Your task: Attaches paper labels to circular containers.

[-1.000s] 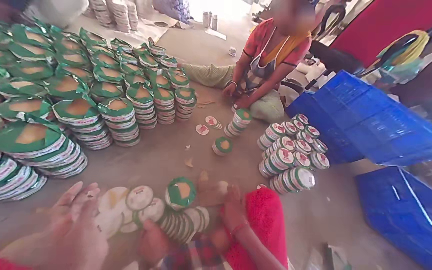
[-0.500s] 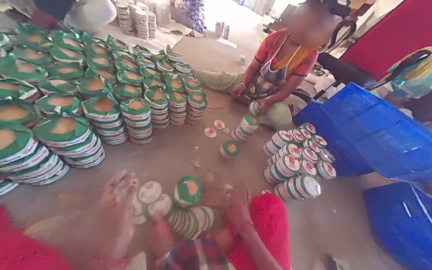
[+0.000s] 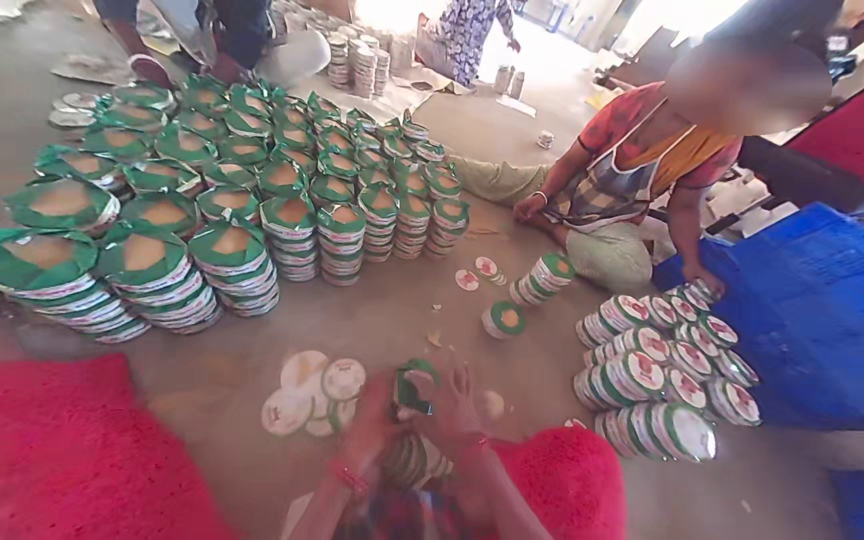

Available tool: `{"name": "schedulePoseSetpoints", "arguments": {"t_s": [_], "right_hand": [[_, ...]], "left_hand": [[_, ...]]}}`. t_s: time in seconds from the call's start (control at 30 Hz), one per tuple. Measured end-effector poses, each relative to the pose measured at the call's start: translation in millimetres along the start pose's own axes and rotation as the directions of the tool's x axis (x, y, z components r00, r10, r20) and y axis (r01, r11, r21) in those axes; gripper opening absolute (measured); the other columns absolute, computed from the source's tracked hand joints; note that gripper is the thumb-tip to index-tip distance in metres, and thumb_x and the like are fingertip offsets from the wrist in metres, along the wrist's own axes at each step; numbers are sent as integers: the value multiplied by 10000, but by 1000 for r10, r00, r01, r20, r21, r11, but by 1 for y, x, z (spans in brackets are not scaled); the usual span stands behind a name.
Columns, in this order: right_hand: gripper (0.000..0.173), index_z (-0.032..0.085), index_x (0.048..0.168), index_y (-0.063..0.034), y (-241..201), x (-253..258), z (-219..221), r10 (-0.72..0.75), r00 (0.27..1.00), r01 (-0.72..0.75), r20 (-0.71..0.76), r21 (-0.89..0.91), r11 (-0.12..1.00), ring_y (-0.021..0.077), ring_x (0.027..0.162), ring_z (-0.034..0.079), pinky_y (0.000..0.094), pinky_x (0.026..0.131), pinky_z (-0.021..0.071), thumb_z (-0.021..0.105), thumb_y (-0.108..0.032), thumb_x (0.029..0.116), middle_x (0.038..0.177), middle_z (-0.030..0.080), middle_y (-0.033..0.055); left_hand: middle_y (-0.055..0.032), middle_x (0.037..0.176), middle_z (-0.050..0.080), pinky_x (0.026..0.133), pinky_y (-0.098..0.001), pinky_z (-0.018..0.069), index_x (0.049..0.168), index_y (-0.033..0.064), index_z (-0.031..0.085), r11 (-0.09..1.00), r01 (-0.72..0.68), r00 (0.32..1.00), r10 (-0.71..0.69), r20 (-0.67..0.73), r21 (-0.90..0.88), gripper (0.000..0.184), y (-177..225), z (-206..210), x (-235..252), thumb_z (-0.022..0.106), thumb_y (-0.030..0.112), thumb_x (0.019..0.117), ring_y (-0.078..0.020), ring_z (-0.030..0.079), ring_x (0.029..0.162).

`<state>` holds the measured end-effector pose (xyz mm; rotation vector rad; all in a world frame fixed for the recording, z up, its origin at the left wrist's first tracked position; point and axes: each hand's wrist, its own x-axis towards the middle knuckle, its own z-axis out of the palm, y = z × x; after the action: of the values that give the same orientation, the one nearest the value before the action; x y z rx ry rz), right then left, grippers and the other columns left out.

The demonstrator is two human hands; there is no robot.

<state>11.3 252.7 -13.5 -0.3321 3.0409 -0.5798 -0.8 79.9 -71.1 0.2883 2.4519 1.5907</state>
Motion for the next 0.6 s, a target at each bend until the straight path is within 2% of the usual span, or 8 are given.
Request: {"name": "schedulePoseSetpoints", "arguments": {"t_s": [0.07,0.13,0.2,0.27,0.37,0.47,0.6], "right_hand": [[689,614,1425,-330,-1,-2,9,-61,997,65,38,-99,993,448,1536,228,722,1207,107,599,-723,860,1621,415,57],[656,677,1350,-323,2,-6,12,-108,994,108,-5,-44,993,455,1521,266,732,1190,154,582,-740,853,1582,475,33],[602,740,1244,-284,6,-6,11,-110,991,119,-72,138,983,483,1503,274,730,1176,194,536,-723,886,1532,524,80],[597,760,1176,-206,12,1,12,-71,977,128,-202,286,950,517,1449,340,719,1134,286,498,-677,920,1464,563,167],[642,713,1279,-125,18,13,7,20,968,71,-251,350,934,525,1464,313,694,1167,272,464,-626,964,1502,518,207],[573,710,1297,-125,21,21,10,22,966,64,-258,318,946,570,1452,298,721,1150,263,502,-549,974,1513,500,231],[520,716,1294,-164,12,23,5,30,994,-1,-108,263,965,533,1512,184,733,1165,203,609,-524,934,1591,427,162]], "left_hand": [[-234,1478,509,1138,-615,360,1518,33,432,998,-60,996,60,-59,3,963,-9,6,4,890,189,686,-436,471,1364],[-223,1475,522,1136,-621,353,1514,20,442,995,-102,991,102,-85,5,925,-11,6,5,874,163,708,-440,476,1359],[-221,1465,537,1125,-635,359,1503,24,466,993,-120,988,120,-97,15,938,-11,5,5,895,163,680,-459,481,1351],[-193,1475,531,1116,-649,361,1509,75,472,997,-67,997,69,-45,48,957,-4,0,6,925,208,676,-463,443,1373],[-138,1487,538,1069,-686,375,1489,142,513,991,-49,999,51,-19,121,945,0,-4,8,942,257,655,-459,425,1389],[-117,1503,526,1047,-685,387,1471,186,545,982,-72,997,75,-13,174,886,-2,-5,7,926,302,679,-442,427,1396],[-115,1473,553,1037,-656,426,1453,196,569,968,-137,989,147,-34,208,831,-8,-4,5,905,359,711,-430,474,1358]]}}
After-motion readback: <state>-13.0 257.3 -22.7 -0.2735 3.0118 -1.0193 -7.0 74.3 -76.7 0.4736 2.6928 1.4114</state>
